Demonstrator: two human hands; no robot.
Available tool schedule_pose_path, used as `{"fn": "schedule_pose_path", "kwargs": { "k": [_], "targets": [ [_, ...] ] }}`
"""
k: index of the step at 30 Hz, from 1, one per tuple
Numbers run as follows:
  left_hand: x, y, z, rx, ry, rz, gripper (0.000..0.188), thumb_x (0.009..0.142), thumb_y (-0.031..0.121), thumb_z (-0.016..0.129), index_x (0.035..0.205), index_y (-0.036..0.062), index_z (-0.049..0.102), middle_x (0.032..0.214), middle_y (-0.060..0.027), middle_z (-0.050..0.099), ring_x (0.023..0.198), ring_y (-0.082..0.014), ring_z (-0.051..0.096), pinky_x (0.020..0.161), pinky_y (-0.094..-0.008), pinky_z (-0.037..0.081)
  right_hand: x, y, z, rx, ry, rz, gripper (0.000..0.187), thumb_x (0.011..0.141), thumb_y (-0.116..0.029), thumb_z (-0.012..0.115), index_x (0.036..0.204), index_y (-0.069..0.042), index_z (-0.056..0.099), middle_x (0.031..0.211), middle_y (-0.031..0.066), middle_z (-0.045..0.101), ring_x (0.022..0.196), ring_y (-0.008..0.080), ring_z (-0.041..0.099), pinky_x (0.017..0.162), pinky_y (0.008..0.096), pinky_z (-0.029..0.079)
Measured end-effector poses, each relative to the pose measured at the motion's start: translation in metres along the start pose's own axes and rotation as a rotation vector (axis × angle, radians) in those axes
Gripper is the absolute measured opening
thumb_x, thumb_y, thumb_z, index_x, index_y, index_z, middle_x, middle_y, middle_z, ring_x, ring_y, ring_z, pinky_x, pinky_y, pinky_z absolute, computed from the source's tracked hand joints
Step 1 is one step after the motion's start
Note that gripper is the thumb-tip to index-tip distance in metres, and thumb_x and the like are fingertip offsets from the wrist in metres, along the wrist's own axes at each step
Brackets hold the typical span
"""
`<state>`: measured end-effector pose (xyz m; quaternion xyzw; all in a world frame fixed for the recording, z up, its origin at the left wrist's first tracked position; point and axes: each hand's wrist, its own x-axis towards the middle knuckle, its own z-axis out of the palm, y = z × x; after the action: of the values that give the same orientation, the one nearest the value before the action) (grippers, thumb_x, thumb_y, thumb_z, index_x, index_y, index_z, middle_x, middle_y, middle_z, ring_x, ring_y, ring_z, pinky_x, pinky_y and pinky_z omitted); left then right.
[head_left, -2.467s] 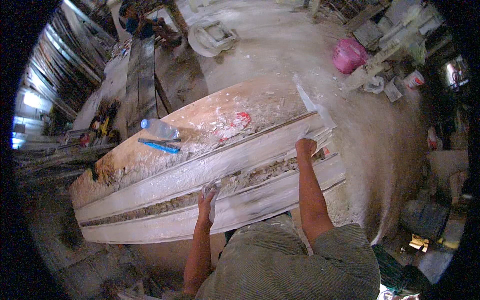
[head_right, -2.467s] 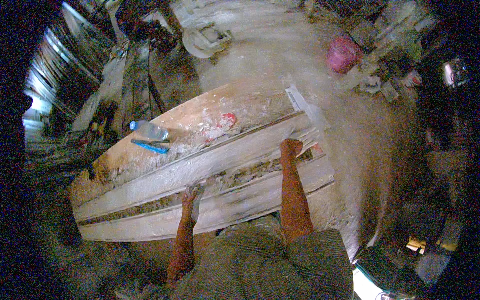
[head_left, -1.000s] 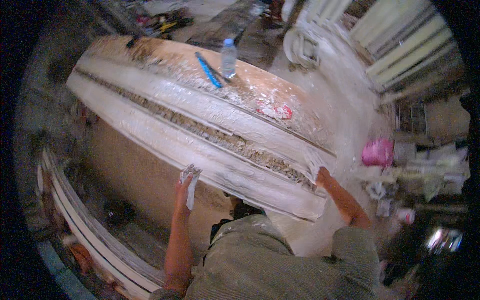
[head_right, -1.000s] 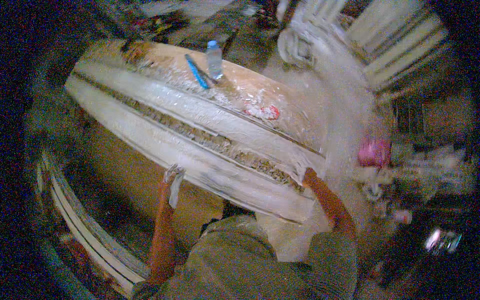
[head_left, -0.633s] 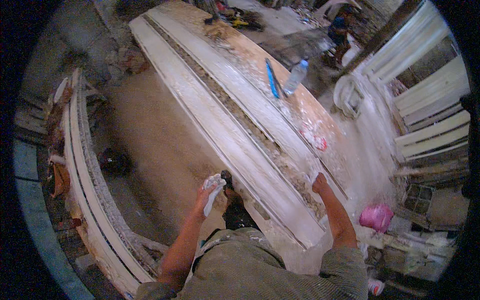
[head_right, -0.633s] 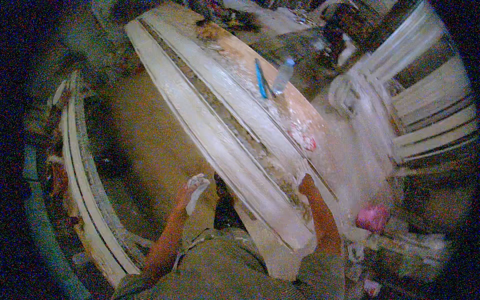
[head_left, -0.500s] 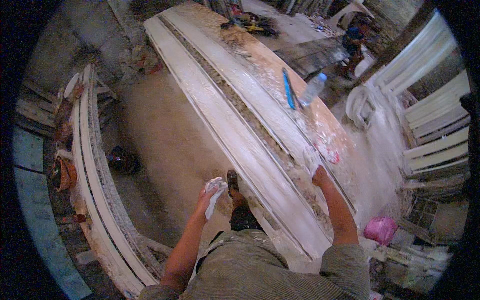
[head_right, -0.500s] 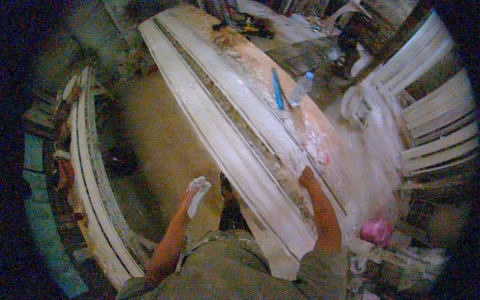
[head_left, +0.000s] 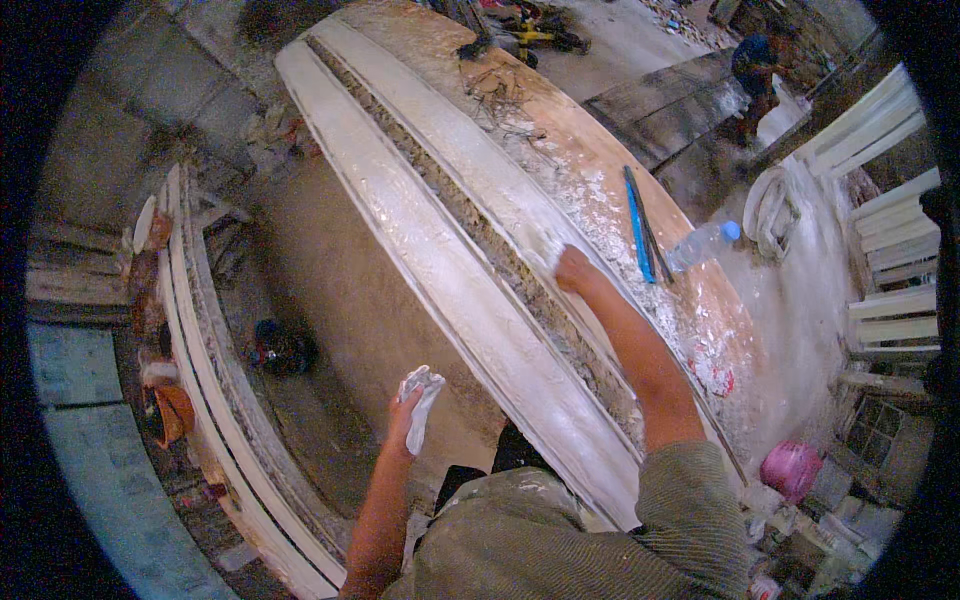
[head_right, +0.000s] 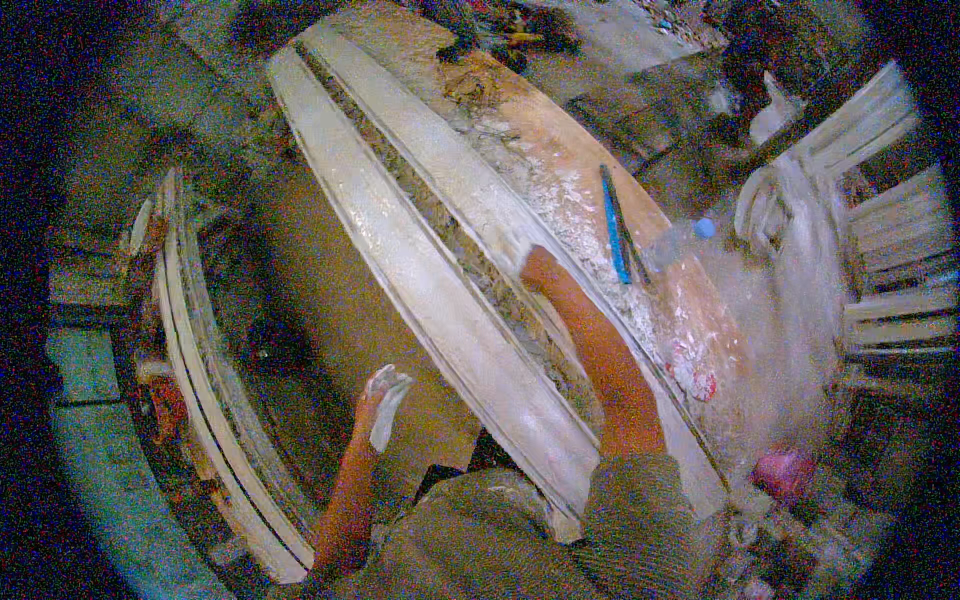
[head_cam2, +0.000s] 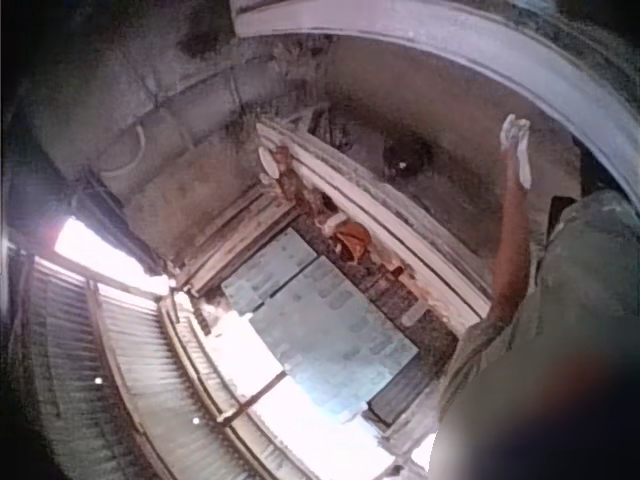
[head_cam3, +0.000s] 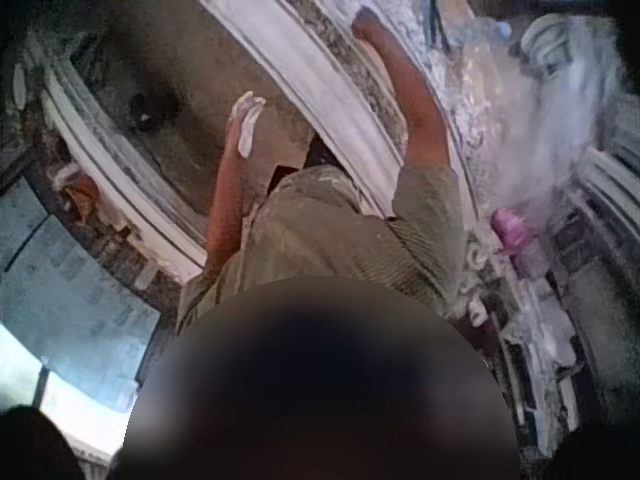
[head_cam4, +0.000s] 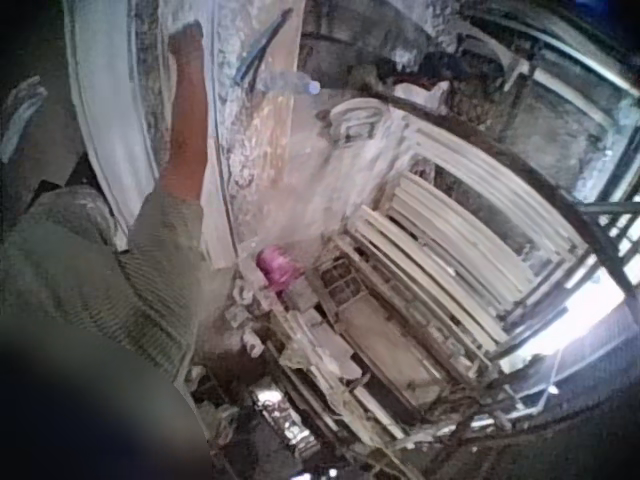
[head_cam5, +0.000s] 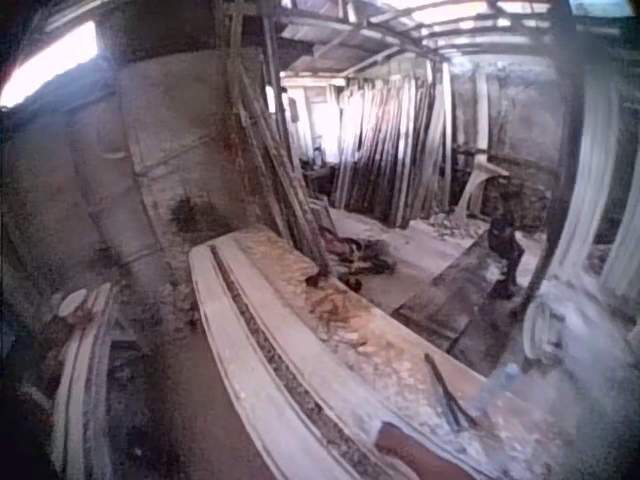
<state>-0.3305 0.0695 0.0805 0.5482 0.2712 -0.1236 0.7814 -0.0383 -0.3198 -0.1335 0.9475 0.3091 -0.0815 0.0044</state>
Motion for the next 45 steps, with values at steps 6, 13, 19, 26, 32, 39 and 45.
{"fn": "schedule_pose_path", "kwargs": {
  "k": [6, 13, 19, 26, 32, 39, 45],
  "targets": [
    [0.041, 0.004, 0.009, 0.024, -0.048, -0.078, 0.051, 0.099, 0.024, 0.064, 0.143, 0.0024, 0.052, 0.134, -0.0162, 0.064, 0.126, -0.0305, 0.062, 0.113, -0.0407, 0.045, 0.091, -0.006, -0.004, -0.036, -0.079, -0.097, 0.016, 0.072, -0.015, 0.063, 0.065, -0.006, 0.073, 0.075, 0.0195, 0.072, 0.077, 0.0367, 0.070, 0.075, 0.0447, 0.056],
    [0.082, 0.036, 0.025, 0.079, -0.097, -0.084, 0.059, 0.096, 0.034, 0.067, 0.143, 0.0022, 0.052, 0.134, -0.0154, 0.065, 0.127, -0.0308, 0.061, 0.115, -0.0402, 0.044, -0.098, -0.024, 0.049, 0.157, -0.388, 0.163, 0.016, 0.069, -0.022, 0.066, 0.063, -0.008, 0.071, 0.078, 0.0182, 0.071, 0.084, 0.0369, 0.065, 0.082, 0.0474, 0.051],
    [0.125, 0.070, 0.040, 0.312, -0.134, -0.054, 0.039, 0.100, 0.020, 0.066, 0.135, 0.0039, 0.062, 0.125, -0.0086, 0.070, 0.116, -0.0213, 0.066, 0.105, -0.0331, 0.049, -0.174, -0.051, 0.035, 0.321, -0.527, 0.440, 0.033, 0.075, -0.022, 0.068, 0.098, 0.001, 0.074, 0.113, 0.0260, 0.069, 0.108, 0.0423, 0.066, 0.100, 0.0463, 0.051],
    [0.191, 0.153, 0.050, 0.180, -0.220, -0.162, 0.038, 0.101, 0.015, 0.063, 0.138, 0.0049, 0.060, 0.132, -0.0082, 0.068, 0.129, -0.0220, 0.059, 0.112, -0.0343, 0.043, -0.019, -0.018, -0.037, 0.190, -0.274, 0.263, 0.023, 0.072, -0.013, 0.066, 0.091, -0.002, 0.073, 0.098, 0.0235, 0.072, 0.100, 0.0412, 0.067, 0.091, 0.0465, 0.053],
    [0.316, 0.232, -0.036, 0.030, -0.269, -0.066, 0.047, 0.098, 0.026, 0.068, 0.140, 0.0059, 0.058, 0.133, -0.0088, 0.066, 0.123, -0.0214, 0.061, 0.107, -0.0329, 0.044, 0.194, 0.004, -0.059, 0.232, -0.159, 0.388, 0.023, 0.076, -0.015, 0.063, 0.091, -0.003, 0.075, 0.101, 0.0227, 0.073, 0.101, 0.0402, 0.068, 0.090, 0.0469, 0.054],
    [0.490, 0.357, -0.162, 0.135, -0.217, -0.049, 0.045, 0.098, 0.029, 0.069, 0.137, 0.0093, 0.061, 0.123, -0.0066, 0.070, 0.110, -0.0198, 0.066, 0.095, -0.0356, 0.052, 0.419, 0.018, -0.109, 0.426, -0.118, 0.594, 0.055, 0.085, -0.018, 0.057, 0.139, -0.005, 0.060, 0.131, 0.0215, 0.067, 0.122, 0.0381, 0.063, 0.110, 0.0455, 0.044],
    [0.579, 0.490, -0.159, 0.251, -0.323, 0.179, 0.040, 0.101, 0.030, 0.067, 0.136, 0.0104, 0.063, 0.125, -0.0006, 0.069, 0.119, -0.0166, 0.061, 0.104, -0.0314, 0.045, 0.595, 0.017, -0.180, 0.149, -0.141, 0.439, 0.056, 0.088, -0.021, 0.057, 0.141, -0.006, 0.058, 0.137, 0.0197, 0.062, 0.127, 0.0373, 0.058, 0.113, 0.0462, 0.039]
  ]
}}
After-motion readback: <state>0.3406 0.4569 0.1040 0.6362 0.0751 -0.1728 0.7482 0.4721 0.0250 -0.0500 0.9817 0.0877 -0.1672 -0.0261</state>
